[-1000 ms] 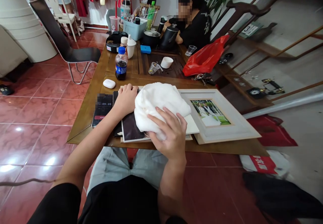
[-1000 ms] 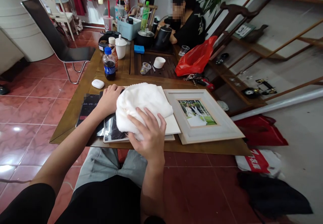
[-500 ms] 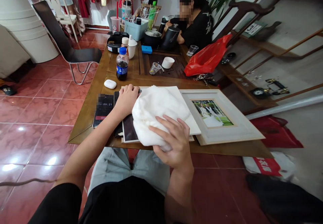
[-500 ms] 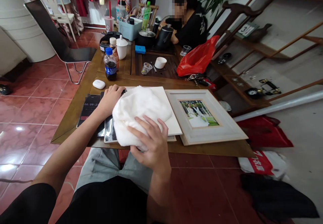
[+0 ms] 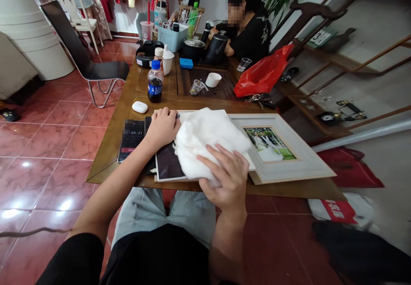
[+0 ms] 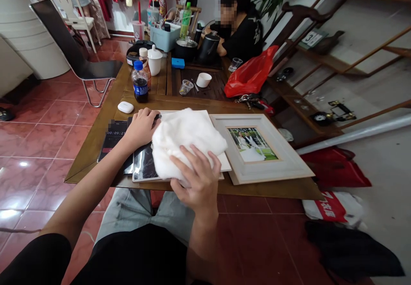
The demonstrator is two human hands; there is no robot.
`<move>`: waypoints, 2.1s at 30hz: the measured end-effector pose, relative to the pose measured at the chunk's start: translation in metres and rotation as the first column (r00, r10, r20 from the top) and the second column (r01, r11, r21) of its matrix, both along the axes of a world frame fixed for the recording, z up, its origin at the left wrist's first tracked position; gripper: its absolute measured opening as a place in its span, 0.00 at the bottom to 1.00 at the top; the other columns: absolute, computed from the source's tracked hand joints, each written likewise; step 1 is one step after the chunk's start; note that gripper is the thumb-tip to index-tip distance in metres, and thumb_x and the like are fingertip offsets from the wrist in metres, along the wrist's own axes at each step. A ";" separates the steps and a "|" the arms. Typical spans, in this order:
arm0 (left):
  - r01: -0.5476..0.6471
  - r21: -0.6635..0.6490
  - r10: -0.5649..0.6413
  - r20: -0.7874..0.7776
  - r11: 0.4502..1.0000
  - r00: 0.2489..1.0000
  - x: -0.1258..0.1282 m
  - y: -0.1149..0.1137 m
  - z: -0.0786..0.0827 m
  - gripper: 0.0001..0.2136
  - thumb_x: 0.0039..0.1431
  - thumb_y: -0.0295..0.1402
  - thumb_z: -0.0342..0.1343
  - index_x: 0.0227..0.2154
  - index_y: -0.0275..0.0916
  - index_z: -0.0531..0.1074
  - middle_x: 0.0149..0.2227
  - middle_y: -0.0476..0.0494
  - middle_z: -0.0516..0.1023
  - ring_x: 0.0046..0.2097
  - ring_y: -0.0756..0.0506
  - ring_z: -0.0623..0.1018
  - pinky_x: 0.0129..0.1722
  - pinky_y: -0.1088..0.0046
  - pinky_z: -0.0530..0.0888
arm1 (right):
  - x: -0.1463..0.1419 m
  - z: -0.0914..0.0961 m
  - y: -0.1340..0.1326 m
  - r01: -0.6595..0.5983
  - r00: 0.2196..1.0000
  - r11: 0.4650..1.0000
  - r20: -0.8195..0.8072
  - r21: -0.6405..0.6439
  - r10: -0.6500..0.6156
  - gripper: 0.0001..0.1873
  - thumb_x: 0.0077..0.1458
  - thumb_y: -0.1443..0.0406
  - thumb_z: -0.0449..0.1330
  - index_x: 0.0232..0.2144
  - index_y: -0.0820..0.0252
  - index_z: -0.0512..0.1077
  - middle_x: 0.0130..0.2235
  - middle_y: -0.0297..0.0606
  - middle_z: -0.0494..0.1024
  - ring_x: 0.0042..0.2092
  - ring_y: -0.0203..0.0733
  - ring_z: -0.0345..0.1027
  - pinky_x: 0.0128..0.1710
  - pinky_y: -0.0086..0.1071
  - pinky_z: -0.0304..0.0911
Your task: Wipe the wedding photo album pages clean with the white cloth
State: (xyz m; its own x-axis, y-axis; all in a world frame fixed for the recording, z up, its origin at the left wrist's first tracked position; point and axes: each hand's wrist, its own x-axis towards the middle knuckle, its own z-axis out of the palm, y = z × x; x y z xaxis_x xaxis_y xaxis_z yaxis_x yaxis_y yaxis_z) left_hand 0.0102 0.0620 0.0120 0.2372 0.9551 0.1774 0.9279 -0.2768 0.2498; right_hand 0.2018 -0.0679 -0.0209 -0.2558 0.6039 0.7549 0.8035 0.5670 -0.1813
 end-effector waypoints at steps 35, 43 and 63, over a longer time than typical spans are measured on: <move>-0.002 0.001 0.002 0.005 1.000 1.000 0.000 0.000 0.000 0.16 0.73 0.35 0.44 0.56 0.36 0.70 0.55 0.31 0.73 0.59 0.34 0.70 0.60 0.54 0.65 | 0.006 -0.010 0.006 -0.004 1.000 0.992 0.030 0.127 0.000 0.16 0.62 0.60 0.54 0.49 0.47 0.77 0.52 0.36 0.81 0.54 0.51 0.73 0.58 0.49 0.59; 0.017 -0.040 -0.018 -0.028 0.999 0.999 -0.004 0.004 0.000 0.18 0.74 0.37 0.43 0.59 0.36 0.68 0.56 0.30 0.72 0.59 0.33 0.69 0.60 0.53 0.65 | -0.007 -0.010 0.003 -0.144 0.989 0.984 0.059 0.104 0.138 0.18 0.65 0.54 0.51 0.51 0.44 0.77 0.54 0.36 0.81 0.56 0.50 0.72 0.58 0.49 0.59; 0.016 -0.009 -0.016 -0.020 1.000 1.000 -0.003 0.003 0.000 0.17 0.73 0.36 0.45 0.58 0.36 0.69 0.55 0.30 0.73 0.59 0.33 0.70 0.60 0.52 0.66 | 0.001 -0.012 0.009 -0.057 0.998 0.991 0.033 0.125 0.053 0.17 0.65 0.62 0.53 0.53 0.50 0.75 0.58 0.42 0.79 0.62 0.53 0.70 0.63 0.52 0.58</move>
State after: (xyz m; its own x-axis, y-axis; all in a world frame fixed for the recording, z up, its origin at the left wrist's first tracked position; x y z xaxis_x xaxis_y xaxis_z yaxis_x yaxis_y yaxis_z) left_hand 0.0068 0.0646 0.0117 0.2557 0.9528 0.1635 0.9283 -0.2893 0.2338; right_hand 0.2026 -0.0590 -0.0329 -0.3087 0.4888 0.8159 0.7746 0.6271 -0.0826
